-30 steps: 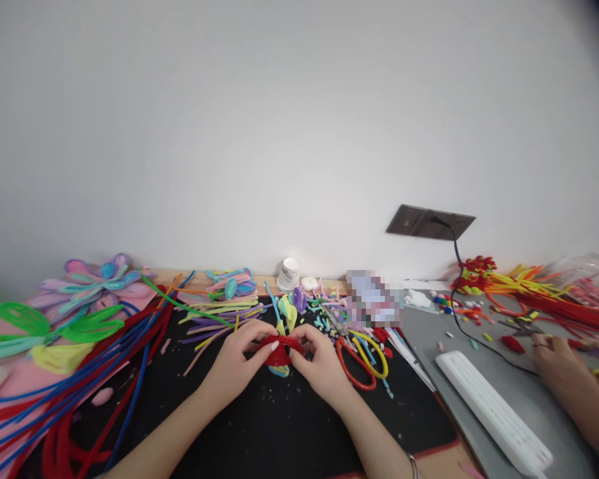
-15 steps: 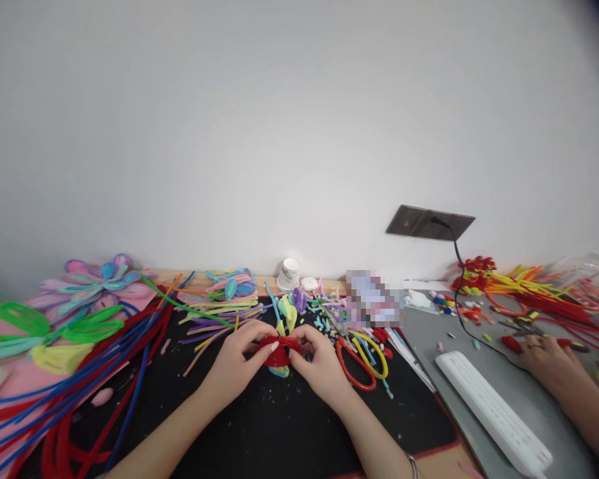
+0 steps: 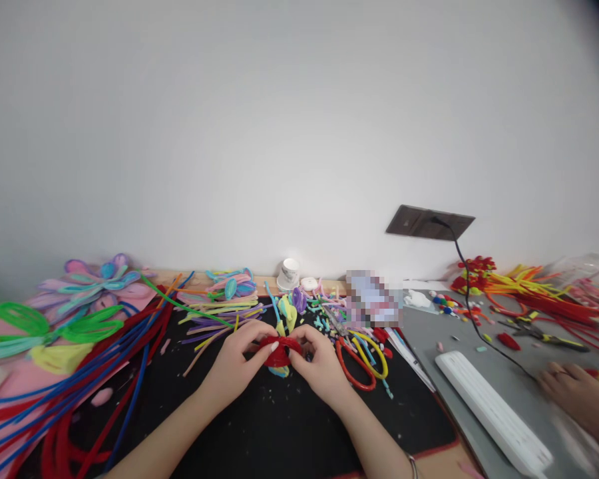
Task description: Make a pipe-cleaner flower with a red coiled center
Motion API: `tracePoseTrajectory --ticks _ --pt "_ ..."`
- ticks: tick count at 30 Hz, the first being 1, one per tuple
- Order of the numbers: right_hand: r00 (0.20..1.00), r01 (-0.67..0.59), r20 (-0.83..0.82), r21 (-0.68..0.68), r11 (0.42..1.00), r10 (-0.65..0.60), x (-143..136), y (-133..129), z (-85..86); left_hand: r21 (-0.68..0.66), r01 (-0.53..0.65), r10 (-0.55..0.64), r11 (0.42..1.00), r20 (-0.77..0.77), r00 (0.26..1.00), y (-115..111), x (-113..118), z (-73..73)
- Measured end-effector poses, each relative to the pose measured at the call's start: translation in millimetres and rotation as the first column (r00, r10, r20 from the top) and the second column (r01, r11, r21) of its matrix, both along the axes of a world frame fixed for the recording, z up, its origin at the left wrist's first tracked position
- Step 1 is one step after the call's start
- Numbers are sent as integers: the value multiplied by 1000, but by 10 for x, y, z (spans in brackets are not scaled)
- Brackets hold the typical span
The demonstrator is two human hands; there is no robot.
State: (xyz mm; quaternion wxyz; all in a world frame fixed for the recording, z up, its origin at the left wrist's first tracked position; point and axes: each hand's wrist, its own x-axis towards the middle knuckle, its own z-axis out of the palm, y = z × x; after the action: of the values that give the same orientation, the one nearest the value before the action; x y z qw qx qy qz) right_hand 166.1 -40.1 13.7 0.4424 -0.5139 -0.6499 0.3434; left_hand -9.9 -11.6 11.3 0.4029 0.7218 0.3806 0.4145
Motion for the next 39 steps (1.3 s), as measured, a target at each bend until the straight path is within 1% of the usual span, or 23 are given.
tracePoseTrajectory --ticks 10,18,39 --pt "1000 0 -2 -11 1000 0 -9 -1 39 -6 -3 3 1000 -8 1000 -4 3 13" --pt "1000 0 -6 -9 1000 0 -1 1 9 -14 5 -5 1000 -9 1000 -3 -2 19" --pt "1000 -10 5 -4 1000 10 -5 -7 10 -26 4 -4 1000 1 1000 0 0 1"
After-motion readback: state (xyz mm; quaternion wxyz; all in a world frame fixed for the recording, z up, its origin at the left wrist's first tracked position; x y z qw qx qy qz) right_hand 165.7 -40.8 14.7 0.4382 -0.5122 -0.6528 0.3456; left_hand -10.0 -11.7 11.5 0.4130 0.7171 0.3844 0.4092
